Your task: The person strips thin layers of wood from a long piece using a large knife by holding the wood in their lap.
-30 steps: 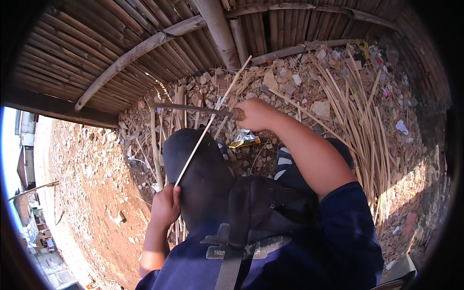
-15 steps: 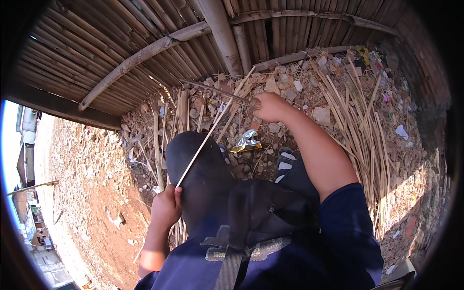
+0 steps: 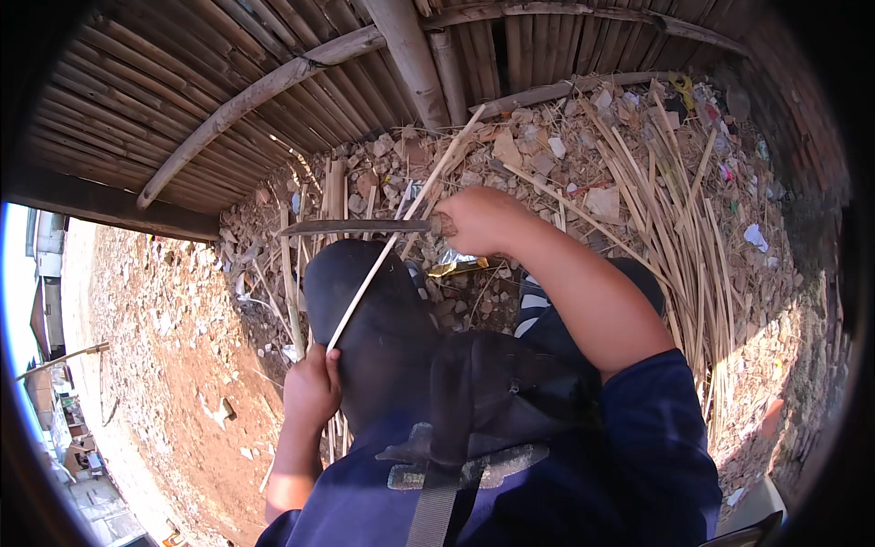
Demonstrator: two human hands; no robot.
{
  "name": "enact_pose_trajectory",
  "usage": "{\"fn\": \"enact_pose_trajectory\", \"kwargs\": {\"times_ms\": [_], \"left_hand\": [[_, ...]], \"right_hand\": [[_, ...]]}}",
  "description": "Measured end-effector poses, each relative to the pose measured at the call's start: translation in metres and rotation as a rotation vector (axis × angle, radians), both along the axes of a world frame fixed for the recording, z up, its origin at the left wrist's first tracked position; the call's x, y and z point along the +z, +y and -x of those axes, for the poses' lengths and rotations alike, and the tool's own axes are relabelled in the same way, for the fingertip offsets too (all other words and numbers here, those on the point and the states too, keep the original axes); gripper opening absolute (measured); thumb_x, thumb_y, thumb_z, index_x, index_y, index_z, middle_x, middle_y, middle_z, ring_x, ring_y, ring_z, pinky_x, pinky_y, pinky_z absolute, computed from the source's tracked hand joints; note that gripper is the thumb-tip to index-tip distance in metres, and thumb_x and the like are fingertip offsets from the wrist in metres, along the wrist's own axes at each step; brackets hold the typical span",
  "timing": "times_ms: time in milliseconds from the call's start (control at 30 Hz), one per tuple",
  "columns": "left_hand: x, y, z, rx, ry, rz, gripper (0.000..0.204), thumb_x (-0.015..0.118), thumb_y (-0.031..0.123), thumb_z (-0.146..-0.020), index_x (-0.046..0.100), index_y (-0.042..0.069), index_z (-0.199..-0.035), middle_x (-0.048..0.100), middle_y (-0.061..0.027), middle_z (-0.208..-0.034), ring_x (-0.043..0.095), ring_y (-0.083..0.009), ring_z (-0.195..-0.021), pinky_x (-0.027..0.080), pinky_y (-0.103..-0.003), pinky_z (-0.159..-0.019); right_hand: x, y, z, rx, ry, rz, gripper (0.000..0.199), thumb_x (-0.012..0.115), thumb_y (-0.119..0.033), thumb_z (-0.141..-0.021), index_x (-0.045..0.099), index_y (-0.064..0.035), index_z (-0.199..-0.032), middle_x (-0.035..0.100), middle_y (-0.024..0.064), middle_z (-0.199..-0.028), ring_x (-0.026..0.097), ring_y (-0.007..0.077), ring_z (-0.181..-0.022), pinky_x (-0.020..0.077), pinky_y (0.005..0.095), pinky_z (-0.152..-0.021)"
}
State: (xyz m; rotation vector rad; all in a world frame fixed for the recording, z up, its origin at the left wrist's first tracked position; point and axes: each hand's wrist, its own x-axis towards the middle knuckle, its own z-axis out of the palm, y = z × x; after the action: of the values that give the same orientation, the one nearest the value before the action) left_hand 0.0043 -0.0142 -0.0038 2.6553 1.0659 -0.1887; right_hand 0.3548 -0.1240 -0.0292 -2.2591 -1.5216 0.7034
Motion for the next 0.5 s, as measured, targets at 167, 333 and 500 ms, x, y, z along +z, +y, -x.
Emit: {"fn": "enact_pose_trajectory", "kwargs": {"times_ms": [167, 333, 500], "left_hand": [[0.005, 0.003, -0.015, -0.019, -0.031, 0.048, 0.031, 0.049, 0.029, -0.104, 0.053, 0.003, -0.088, 0.062, -0.026, -0.067, 0.062, -0.0502, -0.068, 0.047, -0.058, -0.061], [0.001, 0.004, -0.004, -0.019, -0.069, 0.04, 0.033, 0.05, 0.03, -0.104, 0.052, 0.003, -0.086, 0.061, -0.026, -0.067, 0.061, -0.051, -0.069, 0.046, -0.058, -0.06], [0.004, 0.007, -0.013, -0.019, -0.127, 0.138, 0.034, 0.051, 0.03, -0.104, 0.051, 0.002, -0.084, 0.06, -0.0271, -0.068, 0.059, -0.0519, -0.068, 0.044, -0.056, -0.059]], "right_hand": [[-0.042, -0.005, -0.041, -0.137, 0.126, 0.013, 0.033, 0.072, -0.022, -0.073, 0.071, -0.0046, -0.101, 0.072, 0.0188, -0.091, 0.07, 0.0357, -0.09, 0.0536, 0.0451, -0.081], [-0.019, 0.0, -0.01, -0.109, 0.13, -0.112, 0.028, 0.065, -0.019, -0.076, 0.071, -0.0074, -0.1, 0.071, 0.0191, -0.096, 0.068, 0.0378, -0.095, 0.0545, 0.0456, -0.082], [-0.024, -0.006, -0.04, -0.15, 0.206, 0.104, 0.032, 0.067, -0.019, -0.075, 0.071, -0.0087, -0.105, 0.071, 0.0191, -0.1, 0.068, 0.0363, -0.098, 0.0542, 0.0455, -0.085]]}}
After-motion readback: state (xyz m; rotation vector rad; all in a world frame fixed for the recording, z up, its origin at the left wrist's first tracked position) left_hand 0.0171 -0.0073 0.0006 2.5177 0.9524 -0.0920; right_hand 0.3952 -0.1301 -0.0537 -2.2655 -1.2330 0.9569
